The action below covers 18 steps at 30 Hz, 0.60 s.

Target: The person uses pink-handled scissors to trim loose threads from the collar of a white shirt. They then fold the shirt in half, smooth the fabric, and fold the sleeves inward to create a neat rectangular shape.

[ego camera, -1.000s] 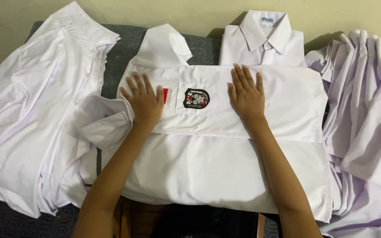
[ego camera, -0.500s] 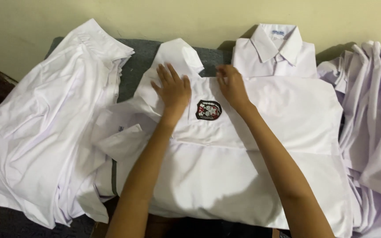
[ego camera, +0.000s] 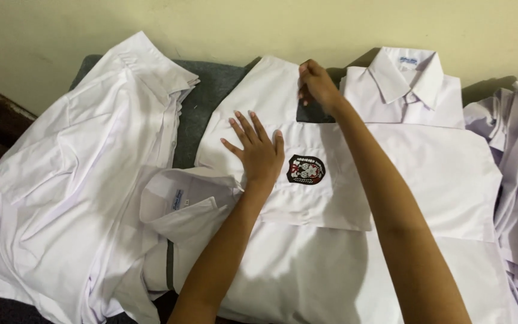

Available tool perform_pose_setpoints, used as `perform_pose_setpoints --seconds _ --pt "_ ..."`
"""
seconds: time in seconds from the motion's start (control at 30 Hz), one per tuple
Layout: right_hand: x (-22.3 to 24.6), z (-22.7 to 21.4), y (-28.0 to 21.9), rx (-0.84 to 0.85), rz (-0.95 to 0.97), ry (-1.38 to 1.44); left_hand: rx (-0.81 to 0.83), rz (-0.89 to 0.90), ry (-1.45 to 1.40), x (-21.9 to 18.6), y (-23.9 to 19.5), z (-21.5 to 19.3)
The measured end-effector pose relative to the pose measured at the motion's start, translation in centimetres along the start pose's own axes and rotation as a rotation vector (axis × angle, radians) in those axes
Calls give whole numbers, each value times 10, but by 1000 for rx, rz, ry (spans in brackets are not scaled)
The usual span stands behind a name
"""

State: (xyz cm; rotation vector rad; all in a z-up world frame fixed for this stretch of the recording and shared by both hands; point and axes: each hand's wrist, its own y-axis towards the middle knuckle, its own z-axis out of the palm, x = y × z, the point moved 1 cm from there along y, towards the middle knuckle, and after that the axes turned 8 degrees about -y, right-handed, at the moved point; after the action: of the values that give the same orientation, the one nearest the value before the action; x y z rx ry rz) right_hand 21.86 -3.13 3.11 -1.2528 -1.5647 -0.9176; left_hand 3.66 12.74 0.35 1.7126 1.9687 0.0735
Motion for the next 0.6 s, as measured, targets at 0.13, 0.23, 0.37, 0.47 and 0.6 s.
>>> perform_pose_setpoints --seconds 0.13,0.23,0.37,0.47,0.6 --pt "11 -1 -2 12 -15 -280 -34 -25 83 1 -1 4" --pt "-40 1 26 -73 -150 -503 53 -43 19 -1 0 -4" --pt "-52 14 31 -222 -253 -804 158 -53 -36 0 2 -5" --pt "-6 43 6 -270 -307 -1450 172 -56 -32 0 3 -4" --pt "-5 100 1 -62 -1132 -810 182 -64 -2 2 3 6"
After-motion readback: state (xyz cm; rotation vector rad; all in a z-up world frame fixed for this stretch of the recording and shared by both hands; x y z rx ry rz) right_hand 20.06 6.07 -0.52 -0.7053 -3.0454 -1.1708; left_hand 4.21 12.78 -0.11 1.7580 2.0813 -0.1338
